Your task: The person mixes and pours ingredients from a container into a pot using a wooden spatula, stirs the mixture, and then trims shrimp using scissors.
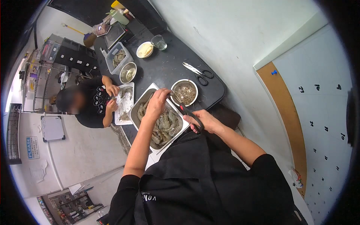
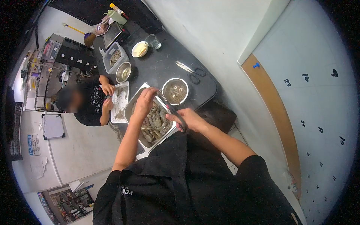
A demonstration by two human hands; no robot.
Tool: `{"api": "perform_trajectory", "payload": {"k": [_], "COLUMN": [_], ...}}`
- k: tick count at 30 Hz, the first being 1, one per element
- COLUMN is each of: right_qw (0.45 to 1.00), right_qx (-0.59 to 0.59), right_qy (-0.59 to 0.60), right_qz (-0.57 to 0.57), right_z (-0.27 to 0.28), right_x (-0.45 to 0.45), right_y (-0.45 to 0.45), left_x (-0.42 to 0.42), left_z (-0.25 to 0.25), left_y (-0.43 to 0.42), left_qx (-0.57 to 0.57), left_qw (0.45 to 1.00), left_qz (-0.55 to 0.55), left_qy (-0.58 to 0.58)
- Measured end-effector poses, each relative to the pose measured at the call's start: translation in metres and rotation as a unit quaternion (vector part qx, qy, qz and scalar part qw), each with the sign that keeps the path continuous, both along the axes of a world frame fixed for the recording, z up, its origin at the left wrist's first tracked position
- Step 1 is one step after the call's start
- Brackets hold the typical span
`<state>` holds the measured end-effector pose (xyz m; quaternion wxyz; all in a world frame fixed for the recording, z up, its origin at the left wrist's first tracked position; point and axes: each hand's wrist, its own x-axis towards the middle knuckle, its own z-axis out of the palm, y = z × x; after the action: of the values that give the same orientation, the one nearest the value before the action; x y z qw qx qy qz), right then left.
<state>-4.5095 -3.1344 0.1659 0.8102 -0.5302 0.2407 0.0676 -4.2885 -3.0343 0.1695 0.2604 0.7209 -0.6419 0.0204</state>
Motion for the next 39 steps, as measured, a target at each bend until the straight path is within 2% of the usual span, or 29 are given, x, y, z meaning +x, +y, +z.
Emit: {"api": "perform_trajectory", "payload": {"k": [14,20,26,28,31,34,38,39], "right_qw": [0.998,0.997,1.000,0.998,0.996,0.998,0.998,0.999], "right_qx": [-0.007,-0.029,-0.013,-0.062,-0.092,-0.055,-0.059,-0.047], "right_qy": [0.009,0.005,-0.003,0.009,0.018,0.011,0.016,0.003], "right_qz": [-0.059,-0.071,-0.022,0.007,0.003,0.009,0.012,0.007], "right_z": [-0.008,-0.020,-0.014,-0.005,-0.020,-0.025,-0.011,-0.008], "right_x": [-0.001,0.001,0.000,-0.001,0.004,0.012,0.017,0.018], "right_y": [-0.003,-0.007,-0.010,-0.011,-0.005,-0.001,0.000,0.001], "left_x": [-0.001,0.000,0.005,0.014,0.016,0.014,-0.008,-0.009], "left_z": [-0.021,-0.041,-0.056,-0.068,-0.068,-0.070,-0.035,-0.032], "left_y": [-0.015,-0.017,-0.008,-0.006,-0.004,-0.004,-0.007,-0.008], "left_qx": [0.011,0.001,-0.016,-0.012,-0.019,-0.046,-0.030,-0.026], "left_qw": [1.000,0.994,0.971,0.924,0.907,0.919,0.936,0.952], "left_qz": [-0.018,0.034,0.118,0.148,0.142,0.120,0.134,0.120], "left_qy": [0.010,0.101,0.207,0.353,0.396,0.372,0.323,0.280]}}
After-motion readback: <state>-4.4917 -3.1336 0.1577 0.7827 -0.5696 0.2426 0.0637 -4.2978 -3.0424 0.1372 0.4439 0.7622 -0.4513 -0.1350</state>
